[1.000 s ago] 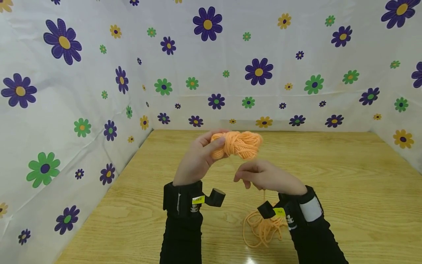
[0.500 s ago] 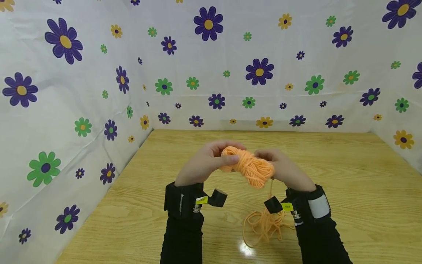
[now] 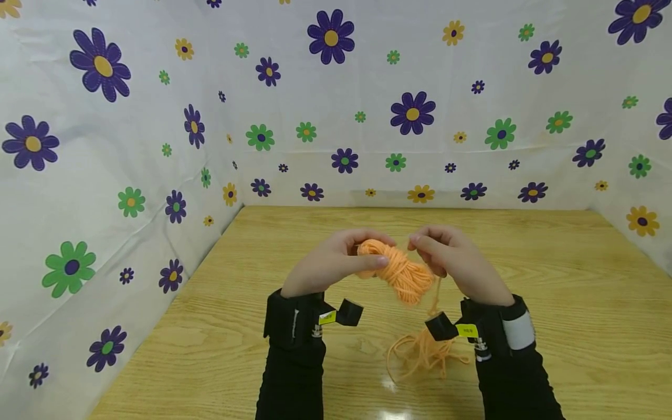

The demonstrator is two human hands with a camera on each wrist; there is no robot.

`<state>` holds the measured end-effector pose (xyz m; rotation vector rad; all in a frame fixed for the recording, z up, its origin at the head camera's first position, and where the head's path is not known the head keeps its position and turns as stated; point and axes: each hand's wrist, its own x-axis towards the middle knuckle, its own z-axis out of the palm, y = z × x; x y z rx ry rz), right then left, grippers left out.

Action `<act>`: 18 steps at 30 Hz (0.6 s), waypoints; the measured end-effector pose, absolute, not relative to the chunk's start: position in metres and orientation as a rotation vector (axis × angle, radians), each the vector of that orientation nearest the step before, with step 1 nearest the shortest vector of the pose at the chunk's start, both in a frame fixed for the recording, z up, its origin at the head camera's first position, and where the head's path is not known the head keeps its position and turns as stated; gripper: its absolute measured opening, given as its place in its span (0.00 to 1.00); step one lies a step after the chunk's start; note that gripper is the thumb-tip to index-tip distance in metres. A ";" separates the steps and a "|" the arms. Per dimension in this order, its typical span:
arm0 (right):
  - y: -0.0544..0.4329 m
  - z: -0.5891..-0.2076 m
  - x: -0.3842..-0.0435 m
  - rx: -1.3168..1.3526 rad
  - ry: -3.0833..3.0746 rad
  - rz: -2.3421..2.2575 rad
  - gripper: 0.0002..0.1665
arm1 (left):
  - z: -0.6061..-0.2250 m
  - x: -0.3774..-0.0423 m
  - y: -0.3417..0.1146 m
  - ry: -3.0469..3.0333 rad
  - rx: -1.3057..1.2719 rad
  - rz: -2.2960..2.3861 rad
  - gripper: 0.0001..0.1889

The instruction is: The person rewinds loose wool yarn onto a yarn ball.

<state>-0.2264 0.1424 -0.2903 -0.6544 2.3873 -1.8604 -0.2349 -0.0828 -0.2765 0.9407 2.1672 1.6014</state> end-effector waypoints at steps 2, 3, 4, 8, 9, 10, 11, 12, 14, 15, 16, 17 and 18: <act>0.143 -0.289 -0.224 -0.670 2.373 -1.893 0.15 | -0.278 -0.236 -0.082 2.191 0.923 1.595 0.17; 0.143 -0.288 -0.223 -0.683 2.368 -1.905 0.15 | -0.278 -0.236 -0.082 2.205 0.916 1.591 0.17; 0.143 -0.288 -0.222 -0.695 2.364 -1.913 0.15 | -0.278 -0.237 -0.081 2.218 0.909 1.586 0.17; 0.142 -0.285 -0.218 -0.724 2.360 -1.931 0.15 | -0.280 -0.237 -0.079 2.260 0.886 1.568 0.17; 0.142 -0.285 -0.217 -0.732 2.359 -1.934 0.14 | -0.280 -0.238 -0.079 2.262 0.882 1.567 0.17; 0.142 -0.284 -0.216 -0.738 2.361 -1.933 0.14 | -0.280 -0.238 -0.079 2.264 0.877 1.566 0.18; 0.142 -0.283 -0.215 -0.746 2.360 -1.935 0.14 | -0.281 -0.238 -0.078 2.270 0.868 1.563 0.18; 0.142 -0.282 -0.214 -0.753 2.360 -1.936 0.13 | -0.281 -0.239 -0.078 2.275 0.857 1.561 0.18; 0.140 -0.280 -0.211 -0.764 2.360 -1.933 0.14 | -0.282 -0.240 -0.077 2.283 0.838 1.563 0.19; 0.140 -0.279 -0.209 -0.766 2.365 -1.928 0.15 | -0.282 -0.240 -0.077 2.287 0.824 1.567 0.19; 0.139 -0.278 -0.208 -0.763 2.372 -1.919 0.16 | -0.282 -0.240 -0.077 2.293 0.808 1.573 0.20; 0.138 -0.277 -0.206 -0.758 2.376 -1.912 0.16 | -0.283 -0.240 -0.077 2.300 0.792 1.585 0.20; 0.137 -0.276 -0.205 -0.754 2.378 -1.904 0.17 | -0.283 -0.241 -0.077 2.304 0.779 1.600 0.20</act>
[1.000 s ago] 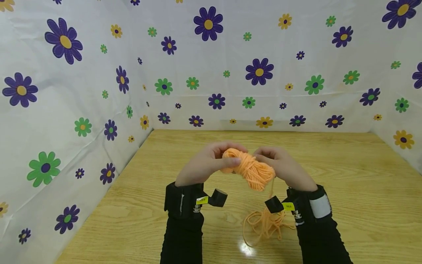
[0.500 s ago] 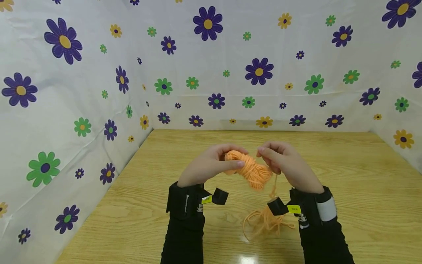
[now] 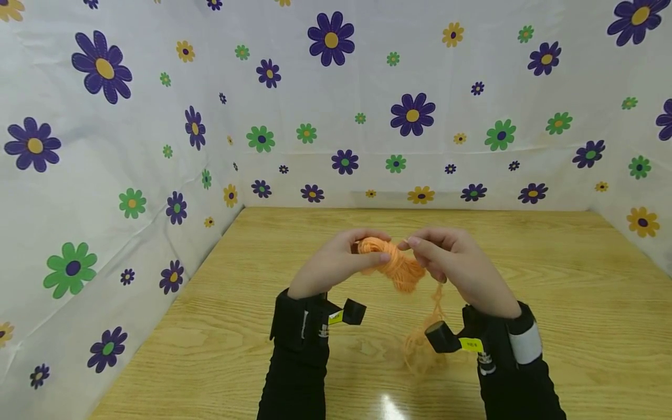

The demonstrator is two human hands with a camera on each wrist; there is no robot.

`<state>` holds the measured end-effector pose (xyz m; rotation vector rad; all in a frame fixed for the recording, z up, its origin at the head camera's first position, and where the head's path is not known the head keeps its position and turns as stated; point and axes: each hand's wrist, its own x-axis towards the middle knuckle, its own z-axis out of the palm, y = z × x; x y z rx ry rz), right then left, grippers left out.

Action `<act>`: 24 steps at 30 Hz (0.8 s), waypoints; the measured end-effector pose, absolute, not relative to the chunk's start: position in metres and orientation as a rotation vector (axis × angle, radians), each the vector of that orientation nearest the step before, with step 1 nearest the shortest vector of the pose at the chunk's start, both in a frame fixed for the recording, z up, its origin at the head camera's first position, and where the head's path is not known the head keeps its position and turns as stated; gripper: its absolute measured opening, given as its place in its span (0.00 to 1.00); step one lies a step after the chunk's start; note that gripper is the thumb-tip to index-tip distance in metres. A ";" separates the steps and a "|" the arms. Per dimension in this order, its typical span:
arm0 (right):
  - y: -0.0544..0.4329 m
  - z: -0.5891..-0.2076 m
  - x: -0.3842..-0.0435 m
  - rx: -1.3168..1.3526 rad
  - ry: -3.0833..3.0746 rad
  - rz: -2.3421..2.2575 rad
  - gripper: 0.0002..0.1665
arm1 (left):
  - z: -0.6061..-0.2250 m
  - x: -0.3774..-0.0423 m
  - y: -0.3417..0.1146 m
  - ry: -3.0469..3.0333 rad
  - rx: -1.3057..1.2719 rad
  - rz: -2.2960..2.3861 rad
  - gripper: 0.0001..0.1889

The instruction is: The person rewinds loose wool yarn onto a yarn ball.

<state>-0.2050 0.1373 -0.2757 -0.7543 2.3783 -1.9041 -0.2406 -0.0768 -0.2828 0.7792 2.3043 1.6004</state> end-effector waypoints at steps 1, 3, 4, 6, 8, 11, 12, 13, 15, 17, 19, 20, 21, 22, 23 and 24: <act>0.136 -0.275 -0.204 -0.755 2.384 -1.892 0.17 | -0.283 -0.241 -0.077 2.313 0.768 1.617 0.19; 0.135 -0.275 -0.202 -0.761 2.387 -1.867 0.17 | -0.284 -0.241 -0.076 2.340 0.742 1.650 0.19; 0.134 -0.275 -0.202 -0.769 2.390 -1.851 0.17 | -0.284 -0.241 -0.076 2.353 0.731 1.669 0.19; 0.131 -0.275 -0.201 -0.794 2.389 -1.822 0.17 | -0.284 -0.242 -0.076 2.374 0.710 1.708 0.19; 0.129 -0.275 -0.200 -0.817 2.388 -1.786 0.16 | -0.284 -0.242 -0.076 2.393 0.690 1.745 0.19; 0.124 -0.276 -0.200 -0.862 2.384 -1.729 0.15 | -0.284 -0.242 -0.076 2.391 0.655 1.821 0.18; 0.123 -0.277 -0.200 -0.880 2.382 -1.711 0.15 | -0.284 -0.243 -0.076 2.390 0.639 1.846 0.18; 0.122 -0.277 -0.200 -0.896 2.378 -1.689 0.15 | -0.284 -0.243 -0.076 2.387 0.622 1.873 0.18; 0.120 -0.277 -0.200 -0.934 2.381 -1.644 0.15 | -0.283 -0.243 -0.075 2.375 0.587 1.930 0.18; 0.118 -0.278 -0.201 -0.969 2.382 -1.603 0.15 | -0.282 -0.242 -0.075 2.372 0.554 1.982 0.18; 0.116 -0.278 -0.201 -0.992 2.382 -1.567 0.16 | -0.281 -0.242 -0.075 2.368 0.532 2.029 0.17; 0.116 -0.278 -0.201 -1.001 2.382 -1.552 0.16 | -0.281 -0.242 -0.075 2.363 0.524 2.055 0.17; 0.115 -0.278 -0.201 -1.006 2.377 -1.540 0.16 | -0.281 -0.242 -0.075 2.359 0.515 2.079 0.17; 0.115 -0.278 -0.201 -1.011 2.373 -1.527 0.16 | -0.280 -0.242 -0.075 2.347 0.510 2.105 0.17; 0.114 -0.278 -0.201 -1.013 2.369 -1.516 0.16 | -0.280 -0.242 -0.075 2.335 0.510 2.129 0.17; 0.114 -0.278 -0.201 -1.020 2.367 -1.501 0.16 | -0.280 -0.242 -0.075 2.317 0.507 2.157 0.17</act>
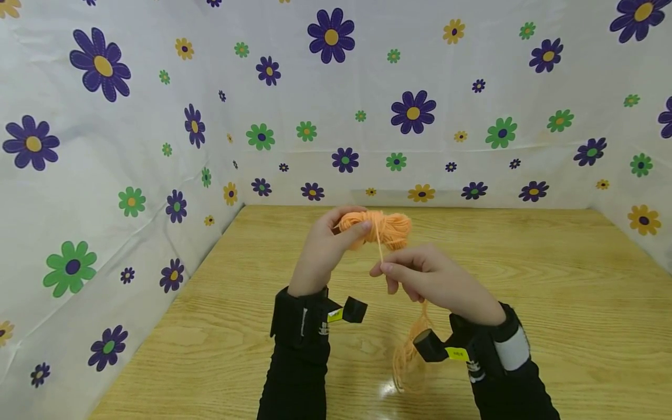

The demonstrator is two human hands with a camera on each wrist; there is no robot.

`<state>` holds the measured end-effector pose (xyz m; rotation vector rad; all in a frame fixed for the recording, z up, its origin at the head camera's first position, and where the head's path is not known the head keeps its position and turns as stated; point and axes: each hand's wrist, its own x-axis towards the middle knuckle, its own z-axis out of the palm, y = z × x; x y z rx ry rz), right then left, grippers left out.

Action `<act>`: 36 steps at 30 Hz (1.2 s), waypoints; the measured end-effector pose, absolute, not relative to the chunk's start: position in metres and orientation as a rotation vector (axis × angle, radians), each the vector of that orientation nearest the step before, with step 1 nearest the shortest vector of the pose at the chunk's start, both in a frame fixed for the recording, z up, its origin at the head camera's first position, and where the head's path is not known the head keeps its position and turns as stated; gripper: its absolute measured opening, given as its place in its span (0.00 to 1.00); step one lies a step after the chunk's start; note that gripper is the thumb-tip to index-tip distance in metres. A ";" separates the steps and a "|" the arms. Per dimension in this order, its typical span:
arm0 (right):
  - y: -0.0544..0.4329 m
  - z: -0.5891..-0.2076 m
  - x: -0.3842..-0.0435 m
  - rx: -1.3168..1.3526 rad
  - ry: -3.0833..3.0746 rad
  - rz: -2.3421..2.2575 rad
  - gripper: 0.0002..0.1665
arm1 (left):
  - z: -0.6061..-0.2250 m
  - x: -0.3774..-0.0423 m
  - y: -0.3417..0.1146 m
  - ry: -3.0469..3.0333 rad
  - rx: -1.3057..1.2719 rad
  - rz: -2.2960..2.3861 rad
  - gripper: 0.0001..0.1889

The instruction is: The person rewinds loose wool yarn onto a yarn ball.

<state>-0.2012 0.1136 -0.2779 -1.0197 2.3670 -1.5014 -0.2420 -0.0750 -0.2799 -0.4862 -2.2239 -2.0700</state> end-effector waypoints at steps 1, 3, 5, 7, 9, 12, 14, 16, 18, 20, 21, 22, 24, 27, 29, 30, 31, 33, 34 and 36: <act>0.113 -0.278 -0.201 -1.022 2.365 -1.490 0.16 | -0.280 -0.242 -0.075 -2.197 -0.482 -2.089 0.17; 0.113 -0.278 -0.201 -1.035 2.355 -1.472 0.16 | -0.279 -0.242 -0.076 -2.139 -0.477 -2.133 0.16; 0.113 -0.279 -0.202 -1.043 2.341 -1.459 0.17 | -0.278 -0.241 -0.076 -2.072 -0.482 -2.183 0.16; 0.113 -0.280 -0.202 -1.043 2.326 -1.449 0.17 | -0.277 -0.241 -0.077 -2.005 -0.487 -2.242 0.16; 0.113 -0.281 -0.203 -1.042 2.316 -1.438 0.18 | -0.276 -0.240 -0.078 -1.938 -0.501 -2.310 0.16; 0.113 -0.282 -0.205 -1.026 2.298 -1.431 0.18 | -0.274 -0.239 -0.079 -1.847 -0.527 -2.419 0.15; 0.114 -0.283 -0.206 -1.019 2.288 -1.430 0.18 | -0.272 -0.238 -0.080 -1.795 -0.551 -2.481 0.15; 0.114 -0.283 -0.208 -1.018 2.271 -1.433 0.18 | -0.271 -0.237 -0.081 -1.747 -0.583 -2.543 0.13; 0.115 -0.284 -0.209 -1.019 2.260 -1.433 0.18 | -0.270 -0.236 -0.081 -1.711 -0.639 -2.596 0.12; 0.116 -0.284 -0.211 -1.013 2.257 -1.430 0.17 | -0.270 -0.236 -0.082 -1.687 -0.709 -2.649 0.11; 0.117 -0.284 -0.212 -1.010 2.254 -1.432 0.17 | -0.270 -0.235 -0.082 -1.680 -0.748 -2.676 0.10; 0.118 -0.285 -0.213 -1.000 2.259 -1.431 0.17 | -0.270 -0.235 -0.083 -1.677 -0.786 -2.697 0.10; 0.120 -0.285 -0.214 -0.974 2.264 -1.444 0.18 | -0.270 -0.235 -0.084 -1.682 -0.866 -2.726 0.09; 0.124 -0.285 -0.214 -0.912 2.269 -1.490 0.17 | -0.271 -0.235 -0.086 -1.707 -0.952 -2.745 0.14; 0.127 -0.285 -0.215 -0.868 2.266 -1.532 0.16 | -0.271 -0.235 -0.087 -1.745 -0.999 -2.731 0.20; 0.128 -0.285 -0.215 -0.846 2.263 -1.553 0.15 | -0.271 -0.235 -0.087 -1.768 -1.016 -2.720 0.21; 0.129 -0.285 -0.215 -0.826 2.263 -1.571 0.14 | -0.271 -0.235 -0.087 -1.791 -1.031 -2.708 0.23; 0.131 -0.285 -0.216 -0.821 2.266 -1.604 0.11 | -0.271 -0.234 -0.088 -1.858 -1.060 -2.663 0.23; 0.132 -0.286 -0.217 -0.815 2.264 -1.627 0.10 | -0.271 -0.234 -0.088 -1.893 -1.072 -2.639 0.23; 0.133 -0.287 -0.219 -0.808 2.266 -1.672 0.08 | -0.272 -0.233 -0.089 -1.968 -1.084 -2.584 0.24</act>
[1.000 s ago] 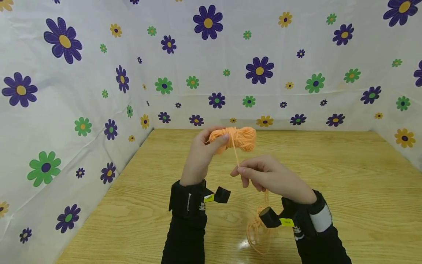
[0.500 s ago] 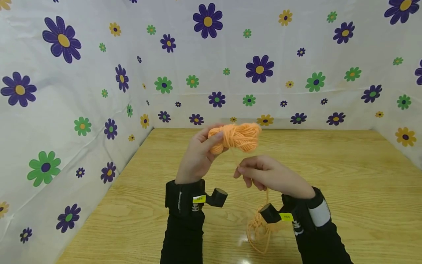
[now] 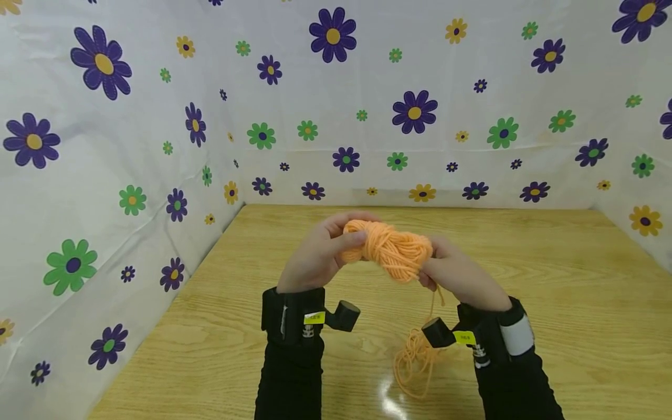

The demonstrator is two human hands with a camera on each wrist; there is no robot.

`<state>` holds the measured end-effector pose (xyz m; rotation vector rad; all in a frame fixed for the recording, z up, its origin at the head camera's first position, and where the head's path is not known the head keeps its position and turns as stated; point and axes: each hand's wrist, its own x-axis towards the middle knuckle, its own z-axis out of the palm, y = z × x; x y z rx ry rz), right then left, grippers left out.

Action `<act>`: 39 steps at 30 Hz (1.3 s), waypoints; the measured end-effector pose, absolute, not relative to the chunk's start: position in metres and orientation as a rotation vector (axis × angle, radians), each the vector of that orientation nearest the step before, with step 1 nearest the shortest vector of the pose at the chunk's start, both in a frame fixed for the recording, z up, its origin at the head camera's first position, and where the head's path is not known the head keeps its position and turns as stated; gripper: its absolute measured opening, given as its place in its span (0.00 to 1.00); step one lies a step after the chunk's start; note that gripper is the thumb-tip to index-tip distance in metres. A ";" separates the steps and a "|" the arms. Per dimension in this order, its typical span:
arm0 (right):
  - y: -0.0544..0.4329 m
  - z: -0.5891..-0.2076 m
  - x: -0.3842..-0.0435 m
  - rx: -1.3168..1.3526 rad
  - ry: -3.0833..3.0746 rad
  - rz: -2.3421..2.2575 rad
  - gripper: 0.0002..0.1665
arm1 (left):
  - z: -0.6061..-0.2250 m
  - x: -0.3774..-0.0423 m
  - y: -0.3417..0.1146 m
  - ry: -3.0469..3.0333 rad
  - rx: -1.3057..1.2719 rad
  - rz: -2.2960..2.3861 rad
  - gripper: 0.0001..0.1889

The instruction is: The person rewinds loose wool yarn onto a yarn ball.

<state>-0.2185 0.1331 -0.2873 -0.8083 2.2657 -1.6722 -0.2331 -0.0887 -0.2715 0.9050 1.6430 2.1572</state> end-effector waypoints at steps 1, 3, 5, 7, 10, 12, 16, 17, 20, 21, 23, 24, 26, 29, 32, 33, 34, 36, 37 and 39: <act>0.134 -0.288 -0.219 -0.803 2.272 -1.692 0.08 | -0.272 -0.233 -0.089 1.675 0.908 2.128 0.25; 0.134 -0.289 -0.220 -0.788 2.278 -1.734 0.09 | -0.273 -0.233 -0.089 1.733 0.917 2.062 0.29; 0.135 -0.288 -0.220 -0.774 2.289 -1.759 0.12 | -0.274 -0.233 -0.088 1.774 0.931 2.005 0.34; 0.135 -0.287 -0.219 -0.757 2.291 -1.769 0.14 | -0.275 -0.234 -0.088 1.796 0.962 1.956 0.34; 0.136 -0.286 -0.219 -0.750 2.271 -1.780 0.16 | -0.275 -0.233 -0.087 1.809 0.998 1.903 0.28; 0.137 -0.286 -0.219 -0.752 2.250 -1.788 0.16 | -0.275 -0.233 -0.087 1.816 1.019 1.874 0.23; 0.138 -0.286 -0.220 -0.762 2.218 -1.801 0.17 | -0.274 -0.233 -0.086 1.857 1.025 1.813 0.18; 0.139 -0.286 -0.220 -0.761 2.224 -1.800 0.17 | -0.274 -0.233 -0.086 1.872 1.024 1.797 0.17; 0.140 -0.286 -0.221 -0.737 2.262 -1.792 0.16 | -0.274 -0.233 -0.085 1.925 1.019 1.743 0.16; 0.140 -0.286 -0.221 -0.721 2.277 -1.792 0.16 | -0.274 -0.233 -0.085 1.941 1.016 1.726 0.16; 0.141 -0.286 -0.221 -0.708 2.304 -1.795 0.16 | -0.274 -0.233 -0.085 1.977 1.012 1.692 0.16; 0.141 -0.286 -0.221 -0.702 2.309 -1.800 0.16 | -0.274 -0.233 -0.085 1.995 1.014 1.675 0.16; 0.142 -0.285 -0.221 -0.699 2.311 -1.819 0.16 | -0.274 -0.233 -0.085 2.033 1.009 1.643 0.16; 0.142 -0.285 -0.221 -0.697 2.302 -1.838 0.15 | -0.274 -0.234 -0.083 2.093 1.001 1.596 0.16; 0.142 -0.285 -0.221 -0.694 2.294 -1.847 0.15 | -0.276 -0.235 -0.082 2.160 0.975 1.560 0.16; 0.142 -0.284 -0.221 -0.692 2.294 -1.845 0.15 | -0.277 -0.236 -0.081 2.187 0.963 1.549 0.15; 0.142 -0.284 -0.221 -0.686 2.296 -1.845 0.14 | -0.277 -0.237 -0.081 2.210 0.948 1.542 0.15; 0.143 -0.285 -0.221 -0.673 2.298 -1.844 0.14 | -0.279 -0.238 -0.080 2.253 0.913 1.536 0.15; 0.143 -0.285 -0.221 -0.664 2.301 -1.844 0.14 | -0.280 -0.239 -0.079 2.277 0.894 1.534 0.15; 0.144 -0.285 -0.221 -0.662 2.306 -1.843 0.15 | -0.281 -0.239 -0.079 2.307 0.853 1.544 0.15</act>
